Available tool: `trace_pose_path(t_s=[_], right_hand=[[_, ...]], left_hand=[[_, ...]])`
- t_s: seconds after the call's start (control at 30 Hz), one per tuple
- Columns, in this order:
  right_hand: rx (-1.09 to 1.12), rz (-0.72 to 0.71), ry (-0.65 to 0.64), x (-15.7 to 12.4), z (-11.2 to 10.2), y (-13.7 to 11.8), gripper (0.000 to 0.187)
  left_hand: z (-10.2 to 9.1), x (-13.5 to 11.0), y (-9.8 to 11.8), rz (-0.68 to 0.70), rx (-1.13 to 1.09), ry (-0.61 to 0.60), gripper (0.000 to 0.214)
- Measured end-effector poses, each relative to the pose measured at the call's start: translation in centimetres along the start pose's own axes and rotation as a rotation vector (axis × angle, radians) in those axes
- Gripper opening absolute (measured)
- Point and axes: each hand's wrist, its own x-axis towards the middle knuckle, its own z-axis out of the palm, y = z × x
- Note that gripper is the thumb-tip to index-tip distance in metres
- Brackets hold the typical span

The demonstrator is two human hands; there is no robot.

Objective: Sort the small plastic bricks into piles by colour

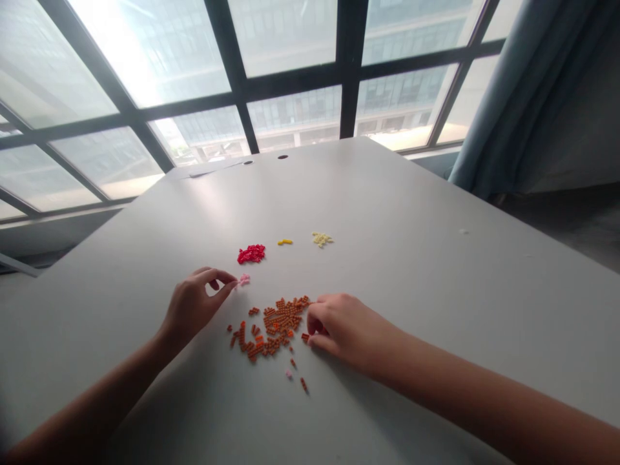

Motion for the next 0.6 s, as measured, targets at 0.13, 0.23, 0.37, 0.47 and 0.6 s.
trace_pose_path(t_s=[0.13, 0.23, 0.37, 0.47, 0.6], right_hand=[[-0.015, 0.002, 0.004, 0.0, 0.0, 0.2, 0.010], [-0.016, -0.021, 0.048, 0.1, -0.1, 0.3, 0.011], [0.049, -0.031, 0.137, 0.3, 0.0, 0.4, 0.013], [0.125, -0.037, 0.184, 0.6, 0.1, 0.5, 0.011], [0.244, -0.066, 0.272, 0.9, 0.6, 0.7, 0.006]], left_hand=[[-0.2, 0.0, -0.4, -0.008, -0.053, -0.007, 0.025], [-1.0, -0.2, -1.0, -0.016, -0.051, -0.032, 0.020], [-1.4, -0.6, -1.5, -0.007, 0.050, -0.118, 0.013], [-0.7, -0.2, -1.2, 0.018, 0.106, -0.118, 0.010], [0.3, 0.6, -0.4, 0.044, 0.086, -0.040, 0.012]])
